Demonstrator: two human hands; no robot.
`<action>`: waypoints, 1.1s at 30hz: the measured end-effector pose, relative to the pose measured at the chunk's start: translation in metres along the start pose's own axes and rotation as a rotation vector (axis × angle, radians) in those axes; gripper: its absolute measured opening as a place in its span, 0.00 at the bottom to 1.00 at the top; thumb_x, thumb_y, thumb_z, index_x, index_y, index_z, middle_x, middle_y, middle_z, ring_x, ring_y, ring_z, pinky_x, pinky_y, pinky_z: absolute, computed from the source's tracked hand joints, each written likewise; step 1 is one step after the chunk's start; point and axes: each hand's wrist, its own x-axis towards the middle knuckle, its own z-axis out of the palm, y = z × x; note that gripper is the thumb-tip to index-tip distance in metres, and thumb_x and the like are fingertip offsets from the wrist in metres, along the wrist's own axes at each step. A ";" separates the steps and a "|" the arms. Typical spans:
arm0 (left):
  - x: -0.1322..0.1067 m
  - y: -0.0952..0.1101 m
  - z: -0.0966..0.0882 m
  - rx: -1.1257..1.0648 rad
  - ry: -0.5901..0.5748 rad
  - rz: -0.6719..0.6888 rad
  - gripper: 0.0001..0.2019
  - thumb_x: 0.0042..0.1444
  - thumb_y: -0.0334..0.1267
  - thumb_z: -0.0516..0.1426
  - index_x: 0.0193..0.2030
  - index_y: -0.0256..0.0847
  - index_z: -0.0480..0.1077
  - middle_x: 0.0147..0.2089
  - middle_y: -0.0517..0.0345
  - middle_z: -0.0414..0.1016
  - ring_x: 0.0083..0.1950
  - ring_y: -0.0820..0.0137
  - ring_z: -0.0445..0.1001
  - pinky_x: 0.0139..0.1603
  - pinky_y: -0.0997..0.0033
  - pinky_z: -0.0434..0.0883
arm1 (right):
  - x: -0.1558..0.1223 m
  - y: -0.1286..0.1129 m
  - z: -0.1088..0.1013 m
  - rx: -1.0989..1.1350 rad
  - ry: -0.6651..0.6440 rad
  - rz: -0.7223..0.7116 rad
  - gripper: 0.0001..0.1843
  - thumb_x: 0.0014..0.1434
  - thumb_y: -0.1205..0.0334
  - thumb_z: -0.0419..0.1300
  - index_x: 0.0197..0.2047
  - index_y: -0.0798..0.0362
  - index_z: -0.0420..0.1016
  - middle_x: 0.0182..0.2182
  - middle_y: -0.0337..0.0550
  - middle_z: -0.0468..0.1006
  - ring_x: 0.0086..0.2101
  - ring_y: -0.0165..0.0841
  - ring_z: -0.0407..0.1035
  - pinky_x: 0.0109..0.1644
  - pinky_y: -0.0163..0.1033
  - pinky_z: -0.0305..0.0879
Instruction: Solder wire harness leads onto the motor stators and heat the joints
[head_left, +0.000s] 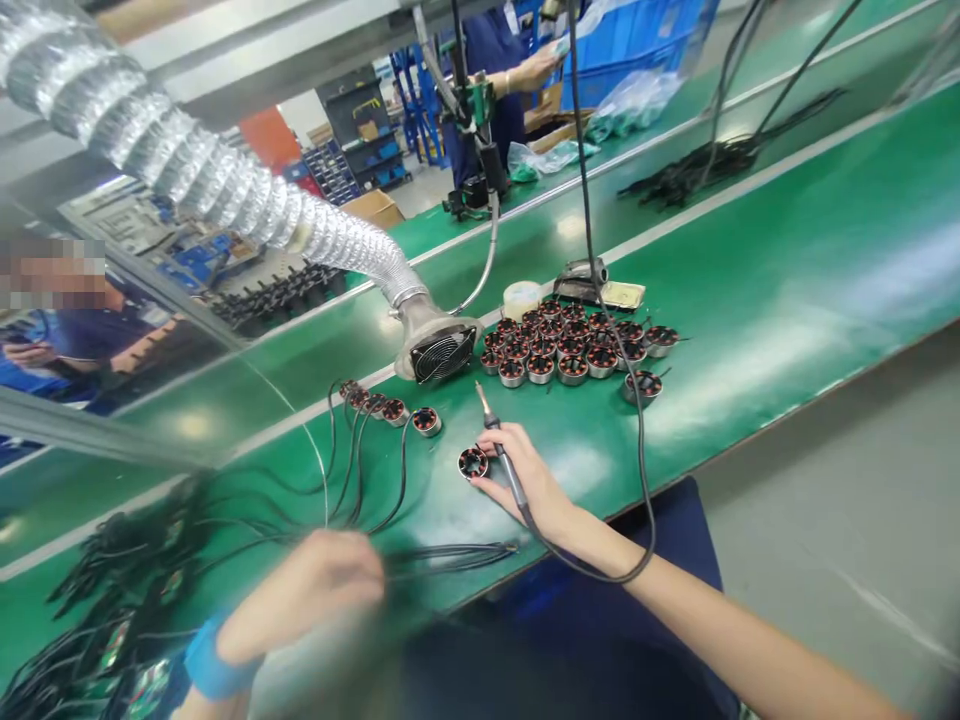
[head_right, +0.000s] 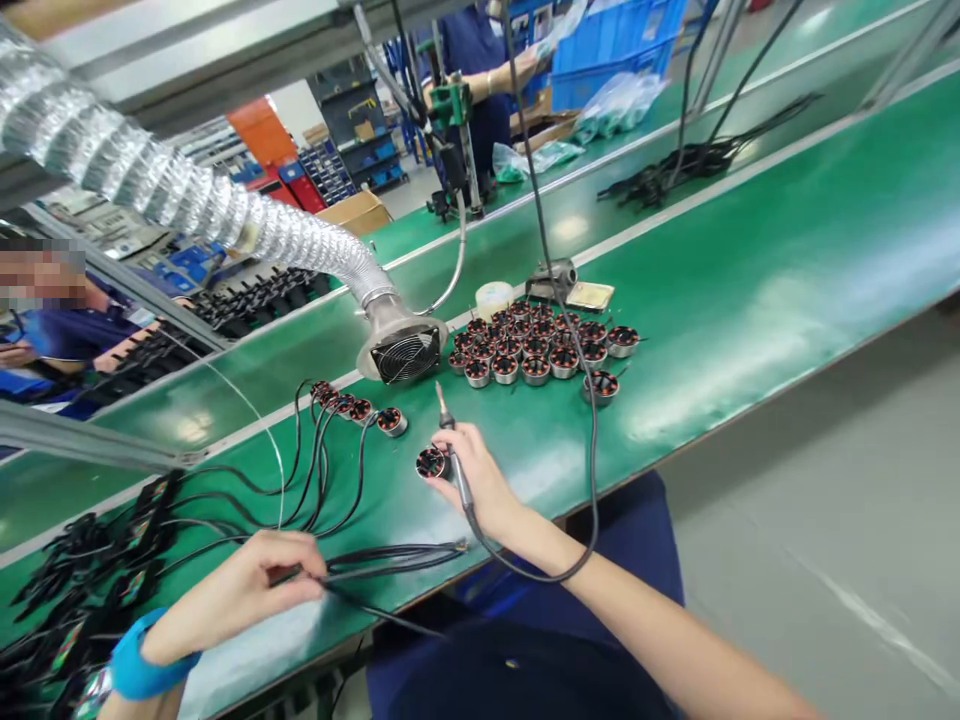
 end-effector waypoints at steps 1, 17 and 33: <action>0.005 -0.001 0.001 -0.002 0.034 -0.008 0.12 0.65 0.44 0.57 0.35 0.41 0.77 0.35 0.58 0.78 0.36 0.72 0.74 0.38 0.75 0.68 | 0.000 -0.002 -0.002 -0.007 0.004 -0.007 0.28 0.58 0.66 0.68 0.58 0.45 0.63 0.50 0.46 0.67 0.47 0.38 0.73 0.55 0.50 0.74; 0.127 0.063 0.112 0.539 0.519 -0.005 0.15 0.72 0.40 0.46 0.50 0.40 0.73 0.45 0.49 0.75 0.38 0.66 0.76 0.33 0.69 0.68 | -0.018 -0.016 -0.033 -0.055 0.178 0.059 0.17 0.66 0.67 0.59 0.56 0.45 0.66 0.51 0.46 0.67 0.41 0.32 0.76 0.52 0.46 0.76; 0.094 0.080 0.089 -0.348 0.613 0.060 0.12 0.67 0.41 0.55 0.39 0.40 0.78 0.35 0.54 0.78 0.36 0.69 0.74 0.40 0.70 0.67 | -0.029 -0.042 -0.017 0.105 0.138 0.041 0.16 0.64 0.69 0.62 0.52 0.44 0.68 0.42 0.44 0.74 0.43 0.37 0.76 0.50 0.47 0.77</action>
